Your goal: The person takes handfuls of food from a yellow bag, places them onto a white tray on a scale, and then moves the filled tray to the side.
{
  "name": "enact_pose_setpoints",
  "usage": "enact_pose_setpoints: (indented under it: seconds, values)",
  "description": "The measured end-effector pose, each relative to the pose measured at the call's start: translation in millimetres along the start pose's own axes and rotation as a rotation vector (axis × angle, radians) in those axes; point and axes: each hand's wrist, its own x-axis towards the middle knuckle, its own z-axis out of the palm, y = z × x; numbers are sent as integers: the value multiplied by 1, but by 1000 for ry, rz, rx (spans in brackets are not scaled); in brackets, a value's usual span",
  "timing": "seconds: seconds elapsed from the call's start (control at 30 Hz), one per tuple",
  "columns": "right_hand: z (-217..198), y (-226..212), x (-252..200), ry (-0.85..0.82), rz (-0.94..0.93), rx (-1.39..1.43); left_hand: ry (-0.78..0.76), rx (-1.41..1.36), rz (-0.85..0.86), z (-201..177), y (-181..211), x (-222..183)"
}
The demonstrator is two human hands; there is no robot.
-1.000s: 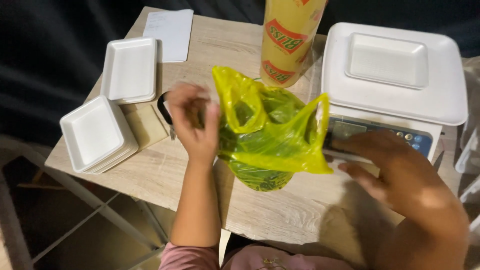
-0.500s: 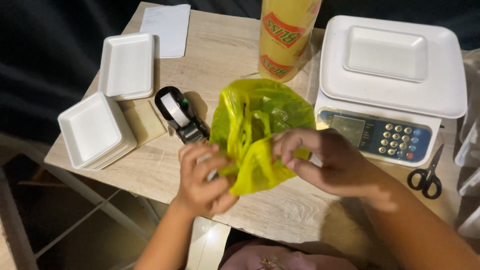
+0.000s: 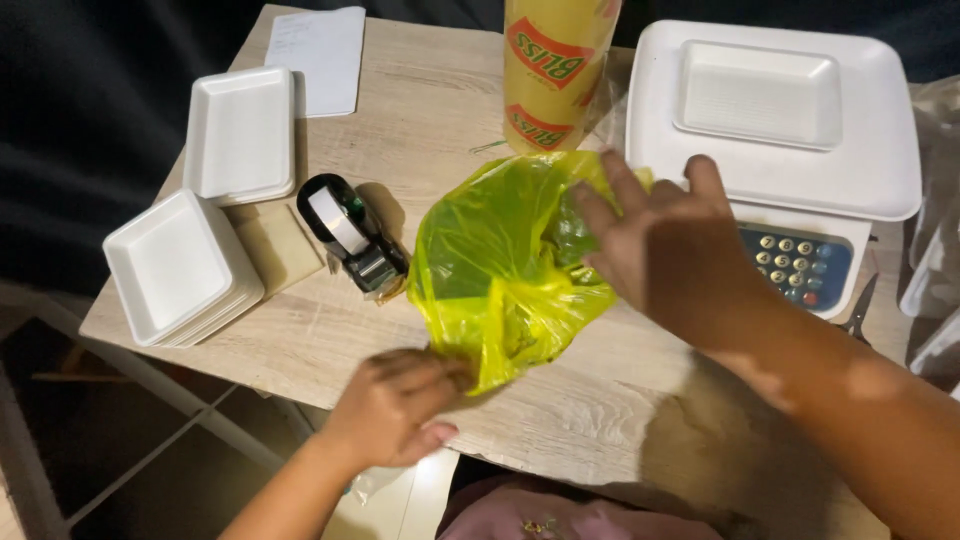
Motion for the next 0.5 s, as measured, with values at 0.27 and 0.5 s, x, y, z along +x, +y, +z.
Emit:
enact_pose_setpoints:
  seconds: [0.27,0.5]
  values:
    - [-4,-39,-21,294,-418,340,-35,95,-95,-25,-30,87]
    - [15,-64,-49,56,-445,330,-142,621,-379,-2,-53,123]
